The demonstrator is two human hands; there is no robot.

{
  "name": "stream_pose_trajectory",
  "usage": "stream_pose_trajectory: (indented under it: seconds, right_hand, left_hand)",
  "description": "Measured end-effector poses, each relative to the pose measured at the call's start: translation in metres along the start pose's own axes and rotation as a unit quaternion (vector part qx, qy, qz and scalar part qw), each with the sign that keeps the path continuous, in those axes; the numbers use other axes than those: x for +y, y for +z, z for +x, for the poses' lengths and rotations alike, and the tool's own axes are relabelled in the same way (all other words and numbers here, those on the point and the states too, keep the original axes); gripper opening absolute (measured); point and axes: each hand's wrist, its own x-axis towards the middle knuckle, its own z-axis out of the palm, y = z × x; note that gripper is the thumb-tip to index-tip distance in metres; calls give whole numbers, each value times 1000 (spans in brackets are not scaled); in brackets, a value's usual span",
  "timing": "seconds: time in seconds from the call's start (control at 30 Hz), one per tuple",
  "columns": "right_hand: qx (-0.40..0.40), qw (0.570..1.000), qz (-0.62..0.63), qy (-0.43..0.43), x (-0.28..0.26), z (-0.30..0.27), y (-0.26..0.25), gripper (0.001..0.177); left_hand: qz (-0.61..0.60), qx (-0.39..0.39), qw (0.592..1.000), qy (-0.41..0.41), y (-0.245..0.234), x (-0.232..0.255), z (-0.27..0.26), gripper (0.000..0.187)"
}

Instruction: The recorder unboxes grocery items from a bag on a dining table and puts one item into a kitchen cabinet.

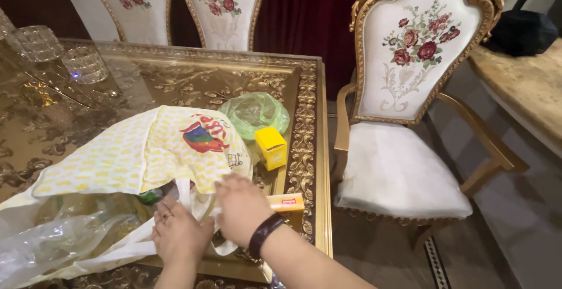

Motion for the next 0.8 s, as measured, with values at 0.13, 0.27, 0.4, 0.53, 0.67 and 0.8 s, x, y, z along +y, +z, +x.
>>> stream_pose_trajectory:
  seconds: [0.13, 0.27, 0.4, 0.53, 0.67, 0.8]
  right_hand:
    - [59, 987, 74, -133, -19, 18, 26, 52]
    - [-46, 977, 183, -103, -34, 40, 43, 42]
    - [-82, 972, 185, -123, -34, 64, 79, 43]
    - [-90, 972, 166, -137, -28, 81, 103, 42]
    - [-158, 980, 90, -76, -29, 96, 89, 45]
    - [-51, 998, 26, -25, -20, 107, 79, 51]
  left_hand:
    - [111, -2, 988, 107, 49, -32, 28, 82]
    - [233, -59, 947, 212, 146, -65, 75, 73]
    - [129, 34, 955, 264, 211, -129, 76, 71]
    - [89, -72, 951, 286, 101, -82, 49, 72]
    - [63, -165, 948, 264, -17, -20, 29, 66]
    - [-35, -121, 970, 208, 5, -42, 52, 53]
